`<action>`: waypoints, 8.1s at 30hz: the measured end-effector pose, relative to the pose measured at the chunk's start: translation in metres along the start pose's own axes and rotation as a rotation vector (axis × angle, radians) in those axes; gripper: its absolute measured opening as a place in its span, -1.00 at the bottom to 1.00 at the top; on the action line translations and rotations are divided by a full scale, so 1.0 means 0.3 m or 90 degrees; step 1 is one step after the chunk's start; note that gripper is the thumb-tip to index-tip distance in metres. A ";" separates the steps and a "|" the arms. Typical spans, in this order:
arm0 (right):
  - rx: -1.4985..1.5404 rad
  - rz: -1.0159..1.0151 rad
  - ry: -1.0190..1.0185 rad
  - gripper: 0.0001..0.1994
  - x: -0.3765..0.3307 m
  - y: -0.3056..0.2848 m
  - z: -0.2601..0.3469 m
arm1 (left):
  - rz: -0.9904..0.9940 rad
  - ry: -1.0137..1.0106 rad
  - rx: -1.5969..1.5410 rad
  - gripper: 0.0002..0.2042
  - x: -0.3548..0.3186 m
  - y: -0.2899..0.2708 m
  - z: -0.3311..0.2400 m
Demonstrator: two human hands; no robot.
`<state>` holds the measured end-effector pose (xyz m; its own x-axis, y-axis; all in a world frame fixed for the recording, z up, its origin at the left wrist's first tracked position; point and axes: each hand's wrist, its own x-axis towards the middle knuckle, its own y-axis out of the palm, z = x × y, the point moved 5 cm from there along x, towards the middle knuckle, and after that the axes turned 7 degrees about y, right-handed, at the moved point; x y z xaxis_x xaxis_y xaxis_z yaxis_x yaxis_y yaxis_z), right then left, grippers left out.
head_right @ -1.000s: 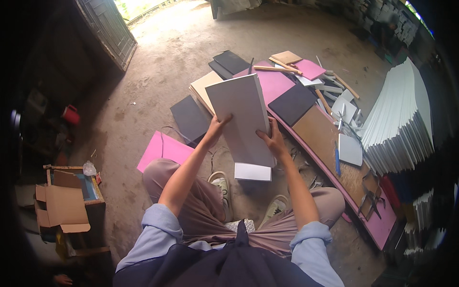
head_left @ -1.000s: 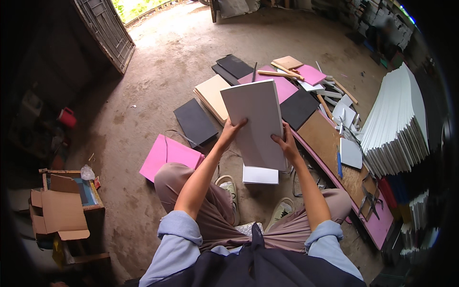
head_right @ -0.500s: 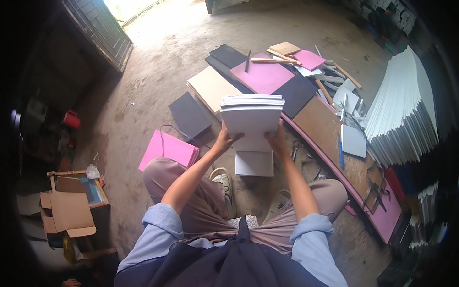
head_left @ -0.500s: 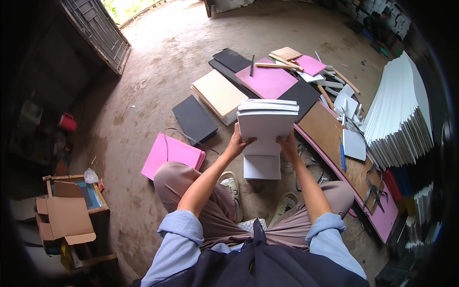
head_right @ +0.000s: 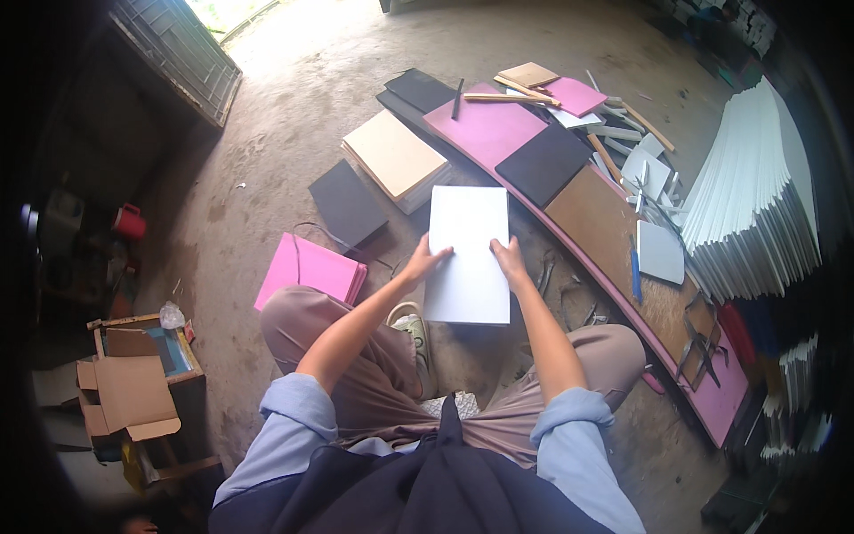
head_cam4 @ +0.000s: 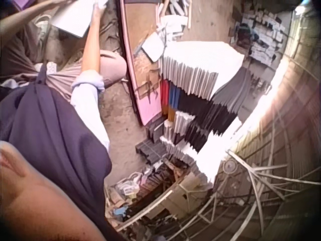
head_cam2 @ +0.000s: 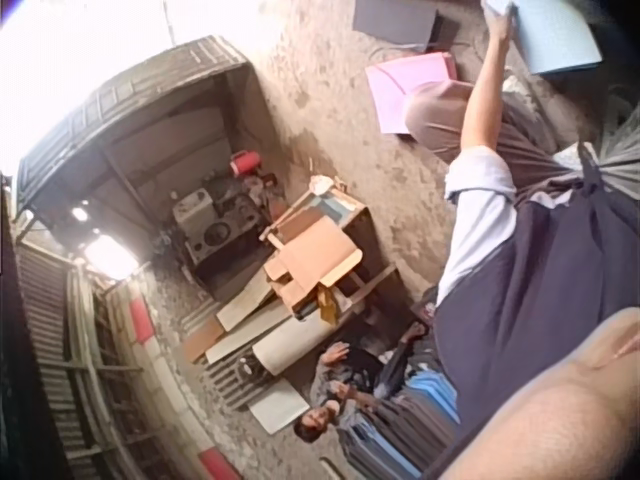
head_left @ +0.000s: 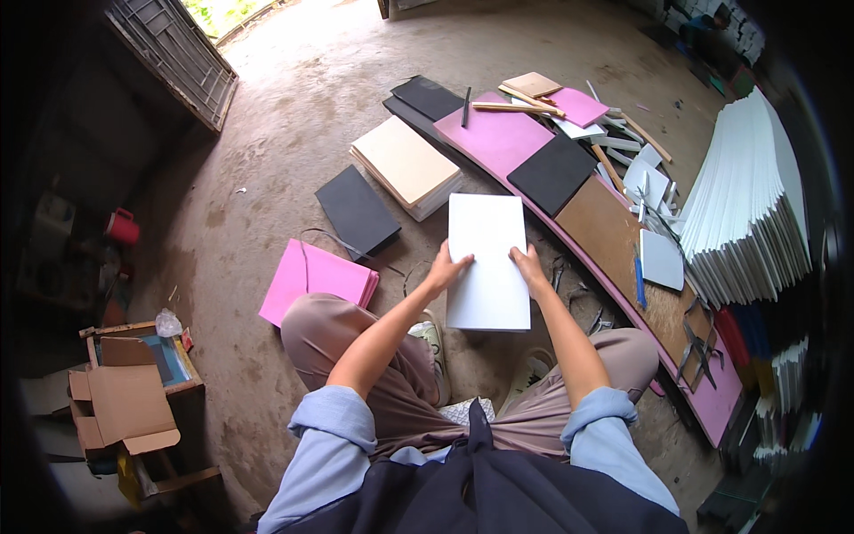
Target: The person sits on the floor and assembles notebooks by placing white paper stacks between colored covers. They use a black elastic band to secure each notebook, then stack the finished units.
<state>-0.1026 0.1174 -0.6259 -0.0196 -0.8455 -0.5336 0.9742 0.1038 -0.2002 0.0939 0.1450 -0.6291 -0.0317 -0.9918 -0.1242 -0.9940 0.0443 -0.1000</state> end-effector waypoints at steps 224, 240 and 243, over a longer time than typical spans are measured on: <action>-0.447 0.137 -0.146 -0.52 0.941 0.474 0.424 | -0.378 -0.080 -0.155 -0.60 0.462 -0.476 0.256; -0.263 0.236 -0.054 -0.60 0.927 0.497 0.409 | -0.312 -0.095 -0.298 -0.16 0.595 -0.451 0.221; -0.309 0.225 -0.041 -0.59 0.846 0.554 0.442 | -0.390 -0.053 -0.225 -0.24 0.556 -0.462 0.235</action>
<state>0.0842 -0.1494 -0.6855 0.3156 -0.7445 -0.5884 0.7048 0.5991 -0.3799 0.2337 -0.0182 -0.7057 0.5372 -0.8131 -0.2242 -0.8058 -0.5733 0.1486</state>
